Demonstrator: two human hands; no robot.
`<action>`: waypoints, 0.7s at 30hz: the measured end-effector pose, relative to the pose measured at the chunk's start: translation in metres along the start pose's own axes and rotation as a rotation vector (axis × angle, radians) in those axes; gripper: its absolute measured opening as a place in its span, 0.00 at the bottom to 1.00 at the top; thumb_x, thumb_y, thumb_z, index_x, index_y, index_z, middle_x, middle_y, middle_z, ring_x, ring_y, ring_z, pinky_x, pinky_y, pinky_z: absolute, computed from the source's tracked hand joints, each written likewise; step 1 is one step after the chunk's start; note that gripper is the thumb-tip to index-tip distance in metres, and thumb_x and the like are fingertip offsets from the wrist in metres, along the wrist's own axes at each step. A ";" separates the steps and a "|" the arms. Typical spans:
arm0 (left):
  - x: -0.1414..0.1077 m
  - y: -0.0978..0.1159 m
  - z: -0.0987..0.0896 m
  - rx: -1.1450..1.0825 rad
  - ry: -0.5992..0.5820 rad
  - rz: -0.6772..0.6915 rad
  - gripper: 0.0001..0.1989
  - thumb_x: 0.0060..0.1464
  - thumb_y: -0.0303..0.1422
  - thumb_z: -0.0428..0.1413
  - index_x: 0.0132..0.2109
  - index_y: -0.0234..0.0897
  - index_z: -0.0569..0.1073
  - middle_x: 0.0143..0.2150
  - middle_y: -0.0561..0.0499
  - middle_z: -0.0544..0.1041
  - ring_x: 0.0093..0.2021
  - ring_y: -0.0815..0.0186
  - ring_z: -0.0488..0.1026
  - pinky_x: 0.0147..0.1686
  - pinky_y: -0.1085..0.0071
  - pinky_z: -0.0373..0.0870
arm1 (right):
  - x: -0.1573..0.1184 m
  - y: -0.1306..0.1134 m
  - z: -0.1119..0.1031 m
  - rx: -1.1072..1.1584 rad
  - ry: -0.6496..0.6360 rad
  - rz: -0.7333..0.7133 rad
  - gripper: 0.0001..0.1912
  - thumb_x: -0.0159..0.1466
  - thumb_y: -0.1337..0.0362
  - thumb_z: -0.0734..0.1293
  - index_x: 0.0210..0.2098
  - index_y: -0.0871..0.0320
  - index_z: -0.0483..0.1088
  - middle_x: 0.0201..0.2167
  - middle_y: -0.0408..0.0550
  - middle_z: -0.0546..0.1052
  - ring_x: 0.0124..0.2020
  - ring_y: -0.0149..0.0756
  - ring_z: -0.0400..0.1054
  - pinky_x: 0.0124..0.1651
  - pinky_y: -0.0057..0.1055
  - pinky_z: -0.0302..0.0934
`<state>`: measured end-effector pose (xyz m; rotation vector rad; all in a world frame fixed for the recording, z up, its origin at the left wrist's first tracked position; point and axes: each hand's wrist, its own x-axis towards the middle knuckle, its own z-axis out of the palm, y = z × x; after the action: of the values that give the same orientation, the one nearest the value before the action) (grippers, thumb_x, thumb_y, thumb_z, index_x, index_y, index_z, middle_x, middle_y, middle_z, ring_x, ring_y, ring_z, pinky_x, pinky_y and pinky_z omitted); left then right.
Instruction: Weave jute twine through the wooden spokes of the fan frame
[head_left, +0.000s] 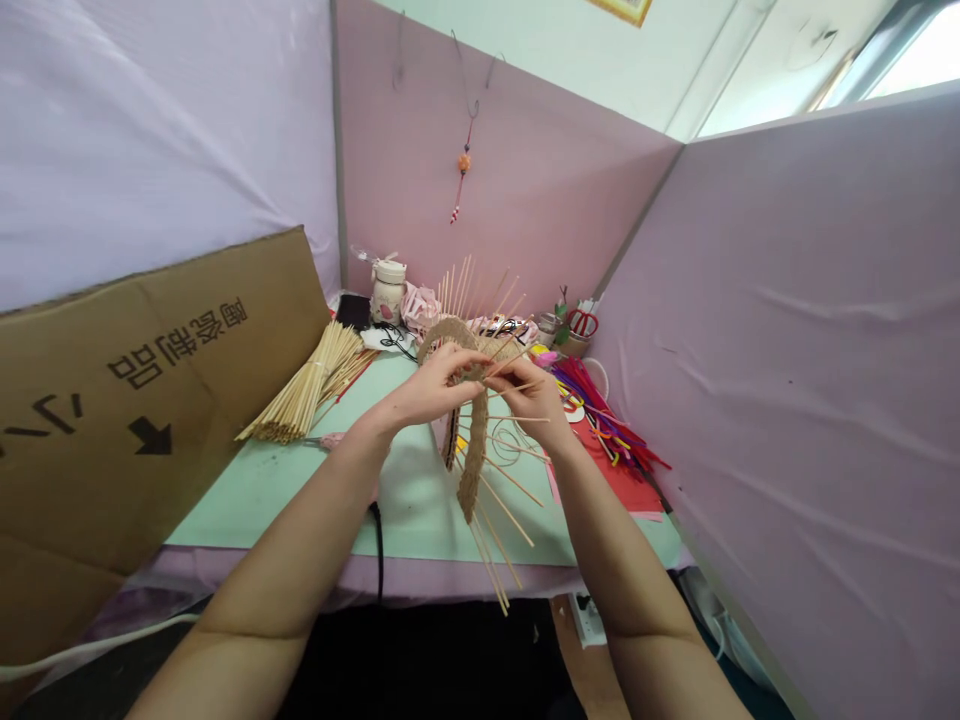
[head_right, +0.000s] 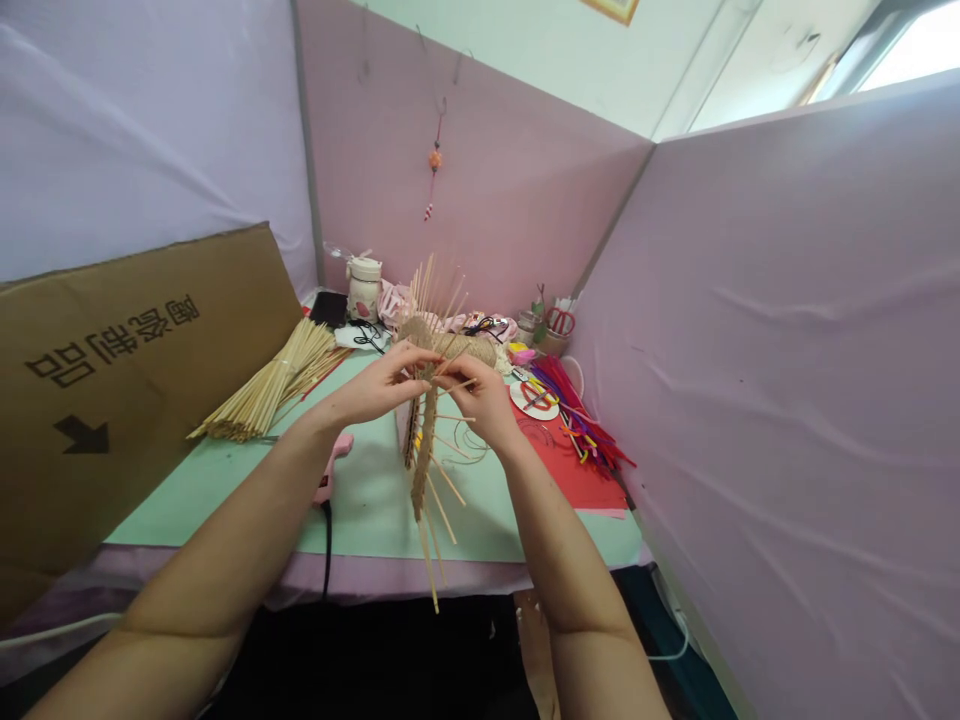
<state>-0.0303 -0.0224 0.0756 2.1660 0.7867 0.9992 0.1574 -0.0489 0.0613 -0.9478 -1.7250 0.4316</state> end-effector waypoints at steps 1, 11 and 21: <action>0.000 0.000 -0.002 0.019 -0.026 0.005 0.22 0.50 0.34 0.54 0.53 0.40 0.72 0.45 0.49 0.68 0.48 0.61 0.68 0.50 0.64 0.66 | 0.001 -0.001 0.001 0.001 -0.009 -0.003 0.05 0.60 0.60 0.70 0.29 0.54 0.74 0.29 0.44 0.75 0.32 0.36 0.67 0.39 0.34 0.61; -0.004 0.005 -0.005 0.008 -0.059 0.003 0.15 0.51 0.32 0.53 0.47 0.38 0.71 0.42 0.51 0.71 0.45 0.63 0.69 0.46 0.66 0.66 | 0.000 0.000 0.000 0.107 -0.140 0.050 0.07 0.62 0.59 0.68 0.38 0.54 0.71 0.34 0.44 0.75 0.34 0.35 0.67 0.39 0.33 0.61; -0.007 -0.001 0.003 -0.012 0.006 -0.005 0.15 0.50 0.38 0.57 0.45 0.39 0.71 0.39 0.51 0.68 0.41 0.64 0.68 0.40 0.67 0.68 | 0.006 0.000 0.000 0.218 -0.103 0.161 0.13 0.55 0.61 0.73 0.32 0.53 0.64 0.25 0.40 0.70 0.27 0.32 0.64 0.30 0.29 0.57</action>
<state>-0.0319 -0.0275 0.0705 2.1502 0.7867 1.0061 0.1572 -0.0444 0.0646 -0.9210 -1.6590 0.7698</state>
